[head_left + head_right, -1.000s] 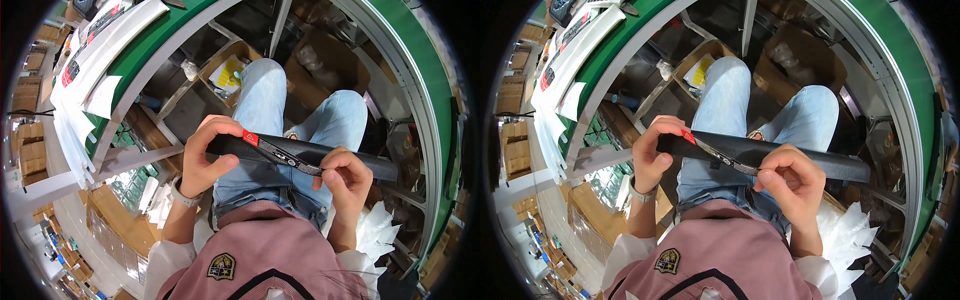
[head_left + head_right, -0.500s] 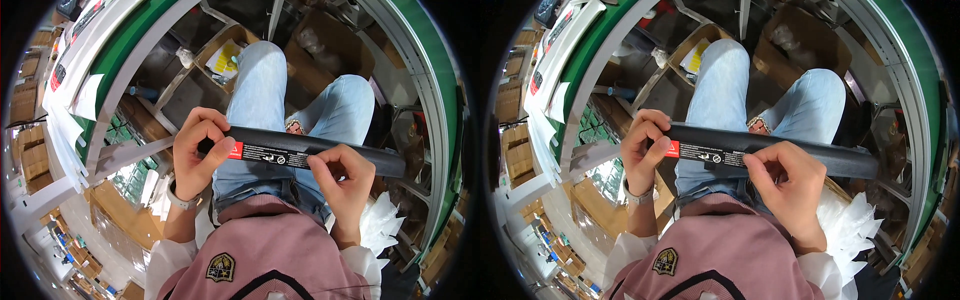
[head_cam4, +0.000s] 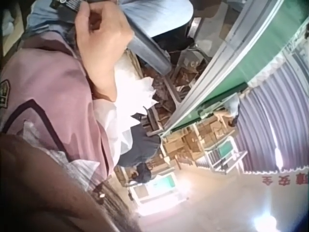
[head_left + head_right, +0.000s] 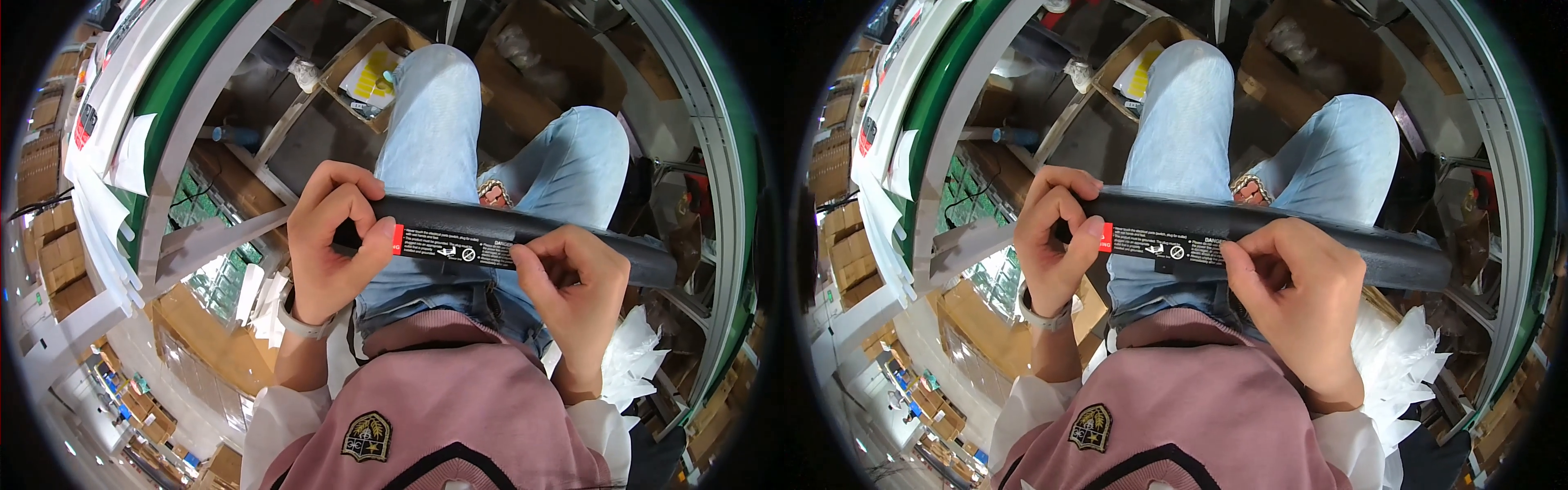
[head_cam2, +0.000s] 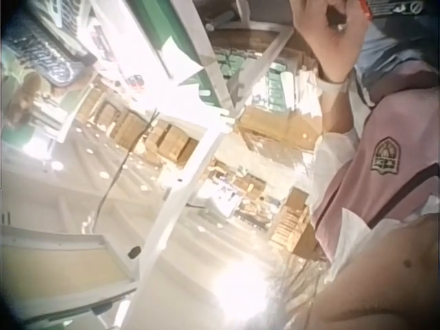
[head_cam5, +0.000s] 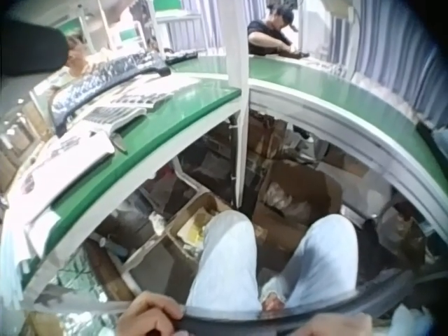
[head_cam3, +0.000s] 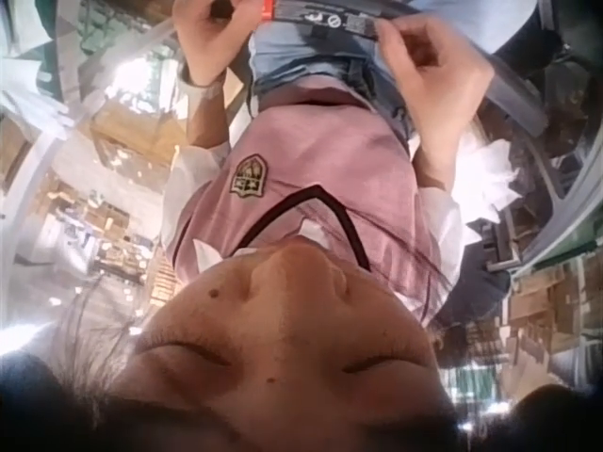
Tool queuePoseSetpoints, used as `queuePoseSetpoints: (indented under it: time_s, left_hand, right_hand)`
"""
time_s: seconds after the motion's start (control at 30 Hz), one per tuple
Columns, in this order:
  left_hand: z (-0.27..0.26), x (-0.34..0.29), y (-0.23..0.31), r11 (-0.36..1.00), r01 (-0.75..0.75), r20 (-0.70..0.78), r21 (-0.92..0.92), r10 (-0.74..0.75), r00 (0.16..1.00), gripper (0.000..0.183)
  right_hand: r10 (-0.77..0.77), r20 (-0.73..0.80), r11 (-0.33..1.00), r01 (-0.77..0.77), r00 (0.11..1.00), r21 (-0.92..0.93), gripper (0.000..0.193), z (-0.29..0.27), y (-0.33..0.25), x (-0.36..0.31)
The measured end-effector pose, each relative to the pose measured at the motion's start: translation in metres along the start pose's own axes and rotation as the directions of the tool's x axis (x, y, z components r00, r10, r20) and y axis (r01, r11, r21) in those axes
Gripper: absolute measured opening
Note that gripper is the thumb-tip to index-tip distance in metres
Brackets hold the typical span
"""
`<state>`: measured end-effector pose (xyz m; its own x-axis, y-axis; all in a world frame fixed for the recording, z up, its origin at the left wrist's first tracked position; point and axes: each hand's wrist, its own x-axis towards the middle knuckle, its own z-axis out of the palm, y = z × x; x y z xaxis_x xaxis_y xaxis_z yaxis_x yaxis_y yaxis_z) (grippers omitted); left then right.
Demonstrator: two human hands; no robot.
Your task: Applying warning and informational stickers to black plastic components on a factory assembly line.
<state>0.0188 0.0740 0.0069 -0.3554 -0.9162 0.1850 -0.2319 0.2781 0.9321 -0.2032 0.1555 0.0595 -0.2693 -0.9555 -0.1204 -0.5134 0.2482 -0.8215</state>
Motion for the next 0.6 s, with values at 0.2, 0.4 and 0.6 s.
queuePoseSetpoints:
  time_s: [0.2,0.4,0.6]
  left_hand:
    - [-0.0029,0.0013,-0.0023,0.996,-0.050,0.013,0.079,0.049,0.999,0.029]
    - [-0.0089,0.0021,-0.0060,0.999,0.018,0.003,-0.036,-0.018,1.000,0.038]
    - [-0.0081,0.0002,-0.0031,0.994,0.085,-0.008,-0.074,-0.086,0.996,0.039]
  right_hand:
    - [0.021,-0.001,1.000,-0.021,1.000,0.001,0.013,0.0016,-0.0002,0.0009]
    - [0.084,0.027,0.993,-0.086,0.996,0.084,0.012,0.0013,0.0018,0.0022]
    - [0.008,0.019,1.000,-0.009,1.000,0.019,0.012,0.0015,0.0019,0.0031]
